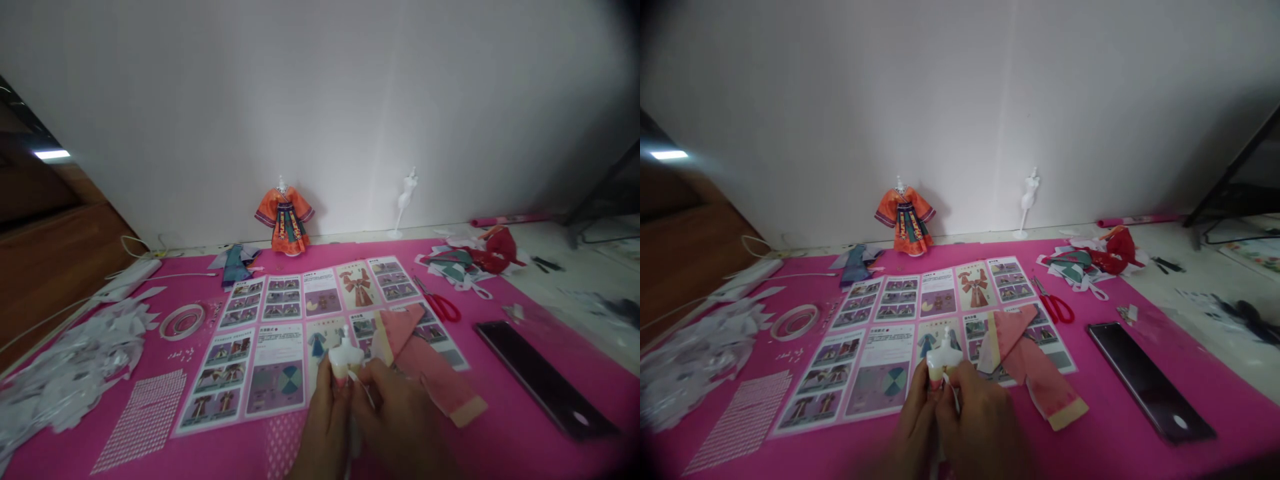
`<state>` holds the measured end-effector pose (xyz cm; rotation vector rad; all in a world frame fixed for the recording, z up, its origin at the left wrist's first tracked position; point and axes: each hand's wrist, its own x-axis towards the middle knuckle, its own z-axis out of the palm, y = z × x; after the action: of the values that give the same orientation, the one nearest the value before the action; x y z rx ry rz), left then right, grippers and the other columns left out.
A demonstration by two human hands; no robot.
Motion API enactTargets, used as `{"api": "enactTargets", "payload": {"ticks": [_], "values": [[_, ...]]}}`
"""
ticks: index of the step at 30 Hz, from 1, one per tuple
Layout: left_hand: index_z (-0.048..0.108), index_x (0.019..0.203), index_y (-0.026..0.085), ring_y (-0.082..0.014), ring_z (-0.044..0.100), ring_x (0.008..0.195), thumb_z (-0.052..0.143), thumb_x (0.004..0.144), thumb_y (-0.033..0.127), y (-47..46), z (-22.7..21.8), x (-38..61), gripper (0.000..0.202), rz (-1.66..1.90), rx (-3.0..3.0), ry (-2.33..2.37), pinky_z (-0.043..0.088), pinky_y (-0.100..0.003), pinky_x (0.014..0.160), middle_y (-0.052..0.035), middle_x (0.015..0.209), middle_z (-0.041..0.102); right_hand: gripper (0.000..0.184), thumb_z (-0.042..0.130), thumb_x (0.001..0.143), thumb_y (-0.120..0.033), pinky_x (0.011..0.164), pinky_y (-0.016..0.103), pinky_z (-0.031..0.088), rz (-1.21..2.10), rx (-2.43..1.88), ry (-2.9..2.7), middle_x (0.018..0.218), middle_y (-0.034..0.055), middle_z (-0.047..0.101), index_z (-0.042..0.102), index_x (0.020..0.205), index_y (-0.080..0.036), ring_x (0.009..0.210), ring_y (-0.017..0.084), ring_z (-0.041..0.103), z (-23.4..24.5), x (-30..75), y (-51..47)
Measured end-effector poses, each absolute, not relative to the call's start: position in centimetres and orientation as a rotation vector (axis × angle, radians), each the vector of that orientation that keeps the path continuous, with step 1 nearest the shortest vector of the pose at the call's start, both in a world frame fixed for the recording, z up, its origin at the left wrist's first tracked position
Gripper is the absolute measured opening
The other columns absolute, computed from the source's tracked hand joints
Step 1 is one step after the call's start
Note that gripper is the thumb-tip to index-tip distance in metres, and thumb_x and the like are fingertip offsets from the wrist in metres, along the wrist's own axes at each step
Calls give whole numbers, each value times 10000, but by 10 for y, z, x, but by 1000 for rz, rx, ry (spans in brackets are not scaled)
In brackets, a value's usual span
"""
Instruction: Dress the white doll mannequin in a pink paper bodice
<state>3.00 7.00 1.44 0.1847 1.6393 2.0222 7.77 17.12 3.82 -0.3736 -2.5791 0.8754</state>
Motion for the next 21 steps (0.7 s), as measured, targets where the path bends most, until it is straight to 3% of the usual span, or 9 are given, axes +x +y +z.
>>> {"api": "enactTargets", "payload": {"ticks": [8, 16, 21], "values": [[369, 1400, 220, -275, 334, 1374, 511, 852, 550, 69, 20, 32, 655, 1985, 144, 1719, 277, -366, 1123, -83, 1498, 381, 176, 454, 874, -226, 510, 251, 303, 931, -430, -2610, 624, -6, 663, 576, 747, -215, 591, 174, 636, 35, 74, 172], [333, 1420, 171, -255, 150, 1438, 488, 863, 521, 67, 21, 33, 676, 1923, 123, 1773, 163, -387, 1171, -89, 1541, 286, 179, 436, 899, -258, 495, 252, 306, 986, -430, -2625, 605, -14, 659, 574, 794, -214, 524, 155, 613, 31, 79, 173], [250, 1454, 140, -226, 72, 1449, 474, 879, 493, 64, 9, 31, 711, 1895, 64, 1797, 68, -401, 1184, -93, 1579, 117, 179, 436, 899, -268, 479, 243, 315, 970, -394, -2611, 597, -14, 657, 567, 791, -211, 510, 151, 613, 27, 78, 174]]}}
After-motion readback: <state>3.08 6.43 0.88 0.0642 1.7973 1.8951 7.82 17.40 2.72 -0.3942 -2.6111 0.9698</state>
